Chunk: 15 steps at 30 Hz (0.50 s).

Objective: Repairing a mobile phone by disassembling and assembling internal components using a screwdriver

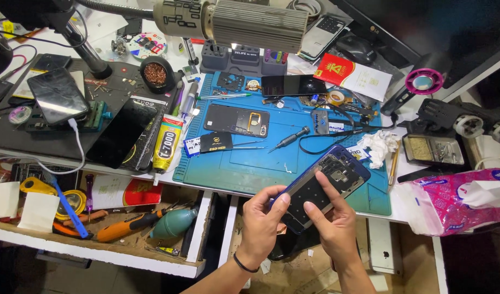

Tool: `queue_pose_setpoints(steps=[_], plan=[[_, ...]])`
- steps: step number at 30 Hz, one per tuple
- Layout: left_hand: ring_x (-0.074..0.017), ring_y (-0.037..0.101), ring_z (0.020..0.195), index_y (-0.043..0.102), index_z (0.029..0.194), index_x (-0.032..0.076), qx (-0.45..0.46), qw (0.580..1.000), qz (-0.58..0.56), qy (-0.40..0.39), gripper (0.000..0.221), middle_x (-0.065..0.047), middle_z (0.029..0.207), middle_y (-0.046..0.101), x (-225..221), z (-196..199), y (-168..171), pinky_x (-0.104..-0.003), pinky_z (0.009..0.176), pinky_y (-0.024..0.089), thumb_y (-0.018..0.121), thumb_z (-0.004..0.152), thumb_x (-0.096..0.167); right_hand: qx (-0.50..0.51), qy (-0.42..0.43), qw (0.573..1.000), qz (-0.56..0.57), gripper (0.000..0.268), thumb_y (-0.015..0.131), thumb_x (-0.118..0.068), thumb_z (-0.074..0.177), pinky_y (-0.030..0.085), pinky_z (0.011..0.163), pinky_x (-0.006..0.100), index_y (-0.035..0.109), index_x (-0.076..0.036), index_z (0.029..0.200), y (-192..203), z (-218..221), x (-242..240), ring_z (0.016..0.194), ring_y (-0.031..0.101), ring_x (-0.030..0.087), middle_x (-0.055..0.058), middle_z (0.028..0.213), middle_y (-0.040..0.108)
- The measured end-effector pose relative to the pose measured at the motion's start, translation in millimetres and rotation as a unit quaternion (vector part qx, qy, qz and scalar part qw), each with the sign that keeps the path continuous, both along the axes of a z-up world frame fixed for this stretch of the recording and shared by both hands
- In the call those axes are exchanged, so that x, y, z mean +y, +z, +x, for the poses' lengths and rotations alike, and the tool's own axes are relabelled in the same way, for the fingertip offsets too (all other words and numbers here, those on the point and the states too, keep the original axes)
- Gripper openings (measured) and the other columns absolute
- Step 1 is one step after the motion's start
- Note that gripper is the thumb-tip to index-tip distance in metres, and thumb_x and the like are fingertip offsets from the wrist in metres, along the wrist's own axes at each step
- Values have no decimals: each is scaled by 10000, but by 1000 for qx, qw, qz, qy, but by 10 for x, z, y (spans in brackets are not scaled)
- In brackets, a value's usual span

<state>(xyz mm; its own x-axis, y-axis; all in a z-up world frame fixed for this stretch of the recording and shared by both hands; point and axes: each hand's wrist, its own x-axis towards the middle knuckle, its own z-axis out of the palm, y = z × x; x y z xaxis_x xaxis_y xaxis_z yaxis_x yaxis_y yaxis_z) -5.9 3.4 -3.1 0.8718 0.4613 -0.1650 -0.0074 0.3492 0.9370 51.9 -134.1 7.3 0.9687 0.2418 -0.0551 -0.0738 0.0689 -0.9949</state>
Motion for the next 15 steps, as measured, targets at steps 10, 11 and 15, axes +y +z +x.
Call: queue_pose_setpoints(steps=[10, 11, 15], plan=[[-85, 589, 600, 780, 1045, 17, 0, 1000, -6, 16, 260, -46, 774, 698, -51, 6, -47, -239, 387, 513, 750, 902, 231, 43, 8, 997, 56, 680, 721, 13, 797, 632, 926, 383, 585, -122, 1449, -100, 85, -41, 1118, 694, 239, 153, 1388, 682], [-86, 575, 609, 786, 1074, 14, 6, 1000, -13, 12, 299, -52, 793, 703, -53, 1, -36, -236, 400, 504, 746, 895, 249, 37, 10, 995, 94, 682, 712, 29, 803, 609, 967, 393, 573, -101, 1458, -135, 94, -52, 1123, 685, 251, 172, 1373, 677], [-260, 751, 784, 633, 1338, 7, -60, 996, -66, -10, 624, -113, 940, 722, -73, -70, 153, -345, 640, 652, 572, 900, 447, 49, 38, 955, 290, 764, 752, -120, 823, 557, 912, 404, 481, -179, 1535, -239, 166, -249, 1184, 623, 262, 207, 1484, 551]])
